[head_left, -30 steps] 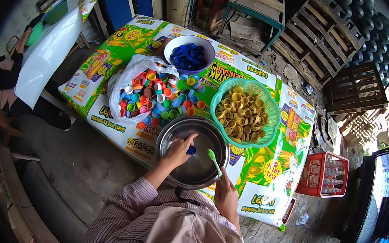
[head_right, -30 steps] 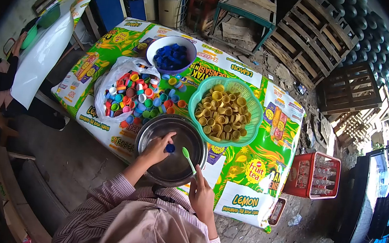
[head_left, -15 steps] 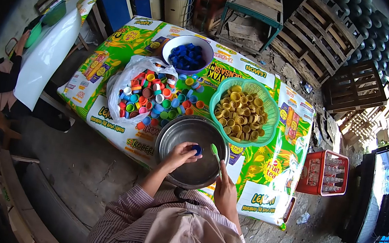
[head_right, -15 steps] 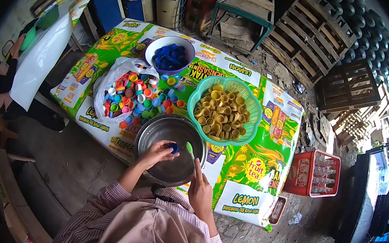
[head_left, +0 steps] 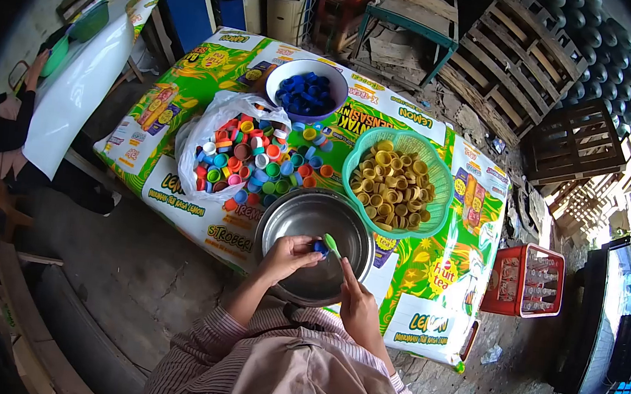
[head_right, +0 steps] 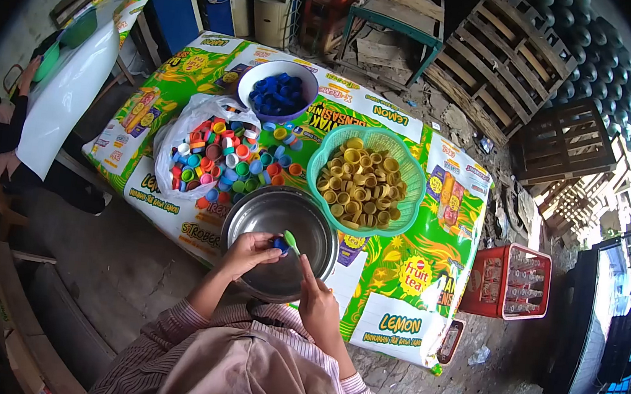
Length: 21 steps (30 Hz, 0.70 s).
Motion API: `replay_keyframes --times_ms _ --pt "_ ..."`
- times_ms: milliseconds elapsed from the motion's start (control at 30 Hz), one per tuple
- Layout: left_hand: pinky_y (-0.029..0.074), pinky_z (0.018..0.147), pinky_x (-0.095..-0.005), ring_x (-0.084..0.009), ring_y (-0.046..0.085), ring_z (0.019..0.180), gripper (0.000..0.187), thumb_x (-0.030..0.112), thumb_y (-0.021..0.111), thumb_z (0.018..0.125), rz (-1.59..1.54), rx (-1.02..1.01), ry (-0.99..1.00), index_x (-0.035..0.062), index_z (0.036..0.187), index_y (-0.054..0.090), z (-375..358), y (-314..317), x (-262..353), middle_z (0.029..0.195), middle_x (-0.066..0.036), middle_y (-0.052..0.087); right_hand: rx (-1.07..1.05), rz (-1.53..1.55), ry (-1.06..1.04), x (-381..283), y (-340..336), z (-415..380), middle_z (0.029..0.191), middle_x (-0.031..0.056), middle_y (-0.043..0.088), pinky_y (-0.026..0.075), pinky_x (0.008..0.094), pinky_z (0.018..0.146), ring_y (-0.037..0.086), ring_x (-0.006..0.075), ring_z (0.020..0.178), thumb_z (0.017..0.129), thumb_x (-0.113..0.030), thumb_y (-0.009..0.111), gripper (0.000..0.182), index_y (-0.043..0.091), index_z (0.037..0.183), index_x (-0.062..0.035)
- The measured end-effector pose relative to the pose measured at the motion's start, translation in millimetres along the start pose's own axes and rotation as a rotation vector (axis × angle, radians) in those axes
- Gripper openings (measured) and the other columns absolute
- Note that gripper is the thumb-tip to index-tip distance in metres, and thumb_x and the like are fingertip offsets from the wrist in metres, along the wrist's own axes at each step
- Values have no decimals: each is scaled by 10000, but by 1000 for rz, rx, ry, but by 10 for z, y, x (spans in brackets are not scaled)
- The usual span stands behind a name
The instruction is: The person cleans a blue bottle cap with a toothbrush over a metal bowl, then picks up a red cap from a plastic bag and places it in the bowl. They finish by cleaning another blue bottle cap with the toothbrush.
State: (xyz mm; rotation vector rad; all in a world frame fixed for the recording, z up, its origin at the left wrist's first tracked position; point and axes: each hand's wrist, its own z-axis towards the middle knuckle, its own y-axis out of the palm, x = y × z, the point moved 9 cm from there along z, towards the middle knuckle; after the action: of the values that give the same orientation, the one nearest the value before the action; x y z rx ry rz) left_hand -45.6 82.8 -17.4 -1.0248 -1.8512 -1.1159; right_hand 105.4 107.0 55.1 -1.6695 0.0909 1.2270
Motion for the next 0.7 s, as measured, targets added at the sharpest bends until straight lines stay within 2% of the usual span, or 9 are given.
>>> replay_keyframes --times_ms 100,200,233,300,467,567,700 --pt "521 751 -225 -121 614 875 372 45 624 818 -1 38 9 -35 1163 510 -13 -46 8 968 -100 635 7 45 66 71 -39 27 765 230 583 441 420 576 567 384 627 855 -28 476 517 363 1346 -143" --pt "521 750 -226 -119 613 872 371 42 624 818 57 29 40 -39 1161 510 -8 -38 40 985 -104 630 -47 45 -98 -101 49 -8 733 227 568 427 427 559 559 374 599 857 -26 471 517 353 1350 -131" --pt "521 750 -226 -120 612 874 366 41 623 818 72 20 47 -38 1159 513 2 -27 39 990 -105 628 -45 43 -97 -98 42 7 733 227 568 427 427 559 559 374 599 857 -26 471 517 353 1350 -131" --pt "521 750 -226 -121 611 877 361 40 621 819 85 14 55 -37 1156 516 8 -4 46 995 -105 626 4 56 49 39 -12 58 751 237 575 437 417 567 562 386 616 853 -23 477 523 354 1350 -130" --pt "523 750 -227 -134 615 882 367 47 622 822 -122 51 38 -39 1161 509 -14 2 101 996 -101 622 13 118 -75 -75 6 -13 731 234 571 438 403 562 562 373 592 857 -9 466 524 342 1355 -118" --pt "524 763 -236 -145 615 900 379 45 620 822 -64 81 21 -40 1170 499 -24 -16 74 1006 -101 619 53 98 -1 15 -76 15 739 240 575 441 410 571 567 391 612 854 -10 471 525 340 1353 -105" --pt "523 781 -244 -159 613 922 383 42 614 825 -56 66 91 -37 1178 491 8 -35 84 1027 -104 611 6 80 -40 -72 28 -46 733 235 570 441 410 569 568 376 601 860 -10 462 522 332 1357 -103"
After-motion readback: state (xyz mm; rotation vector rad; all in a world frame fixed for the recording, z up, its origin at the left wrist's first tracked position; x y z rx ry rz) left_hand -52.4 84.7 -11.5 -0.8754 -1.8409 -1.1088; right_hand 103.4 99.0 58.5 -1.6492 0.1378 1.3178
